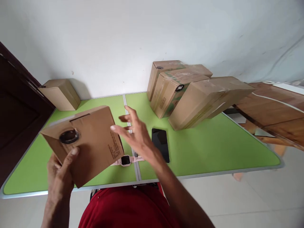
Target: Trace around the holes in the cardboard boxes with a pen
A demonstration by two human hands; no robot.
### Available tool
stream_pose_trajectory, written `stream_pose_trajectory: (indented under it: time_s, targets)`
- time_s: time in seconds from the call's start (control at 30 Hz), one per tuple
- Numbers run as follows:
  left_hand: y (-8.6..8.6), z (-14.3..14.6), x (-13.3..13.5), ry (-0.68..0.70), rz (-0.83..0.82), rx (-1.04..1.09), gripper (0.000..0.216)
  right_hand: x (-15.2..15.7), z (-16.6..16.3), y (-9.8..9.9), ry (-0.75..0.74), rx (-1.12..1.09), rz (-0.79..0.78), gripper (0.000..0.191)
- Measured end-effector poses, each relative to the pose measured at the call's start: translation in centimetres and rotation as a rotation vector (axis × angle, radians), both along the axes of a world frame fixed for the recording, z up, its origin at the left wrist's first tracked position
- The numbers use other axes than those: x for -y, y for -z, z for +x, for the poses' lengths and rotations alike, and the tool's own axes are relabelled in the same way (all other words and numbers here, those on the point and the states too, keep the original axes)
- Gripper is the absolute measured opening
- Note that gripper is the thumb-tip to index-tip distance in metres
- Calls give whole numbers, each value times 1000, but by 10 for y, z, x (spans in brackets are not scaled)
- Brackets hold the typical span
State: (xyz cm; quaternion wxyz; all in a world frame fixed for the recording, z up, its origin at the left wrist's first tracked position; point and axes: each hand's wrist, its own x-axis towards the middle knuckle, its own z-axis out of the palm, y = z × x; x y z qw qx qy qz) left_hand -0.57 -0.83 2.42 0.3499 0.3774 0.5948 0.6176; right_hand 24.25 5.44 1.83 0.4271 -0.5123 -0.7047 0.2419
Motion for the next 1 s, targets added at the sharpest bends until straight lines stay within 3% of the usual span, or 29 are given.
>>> stream_pose_trajectory:
  time_s: [0.03, 0.1, 0.2, 0.33, 0.5, 0.6, 0.77, 0.87, 1.0]
  targets:
    - [-1, -4, -1, -25, 30, 43, 52, -7, 16, 7, 53, 194, 23, 60]
    - [-3, -8, -3, -76, 95, 109, 47, -18, 46, 22, 90, 331, 14, 33]
    - [-3, -10, -3, -109, 144, 164, 43, -22, 70, 49, 20, 490, -28, 32]
    - [6, -7, -3, -96, 82, 148, 46, -9, 66, 82, -69, 606, -39, 37]
    - [7, -3, -5, -115, 57, 136, 53, 1, 47, 95, -101, 599, 12, 12]
    - [7, 1, -5, -97, 32, 158, 55, -2, 40, 93, -112, 551, 58, 6]
    - [10, 8, 2, 6, 0, 233, 63, -23, 50, 83, -91, 409, 118, 24]
    - [8, 11, 4, 62, 15, 255, 62, -38, 73, 58, 47, 268, 186, 28]
    - [3, 17, 5, 95, -18, 299, 67, -33, 87, 7, 292, -42, 314, 17]
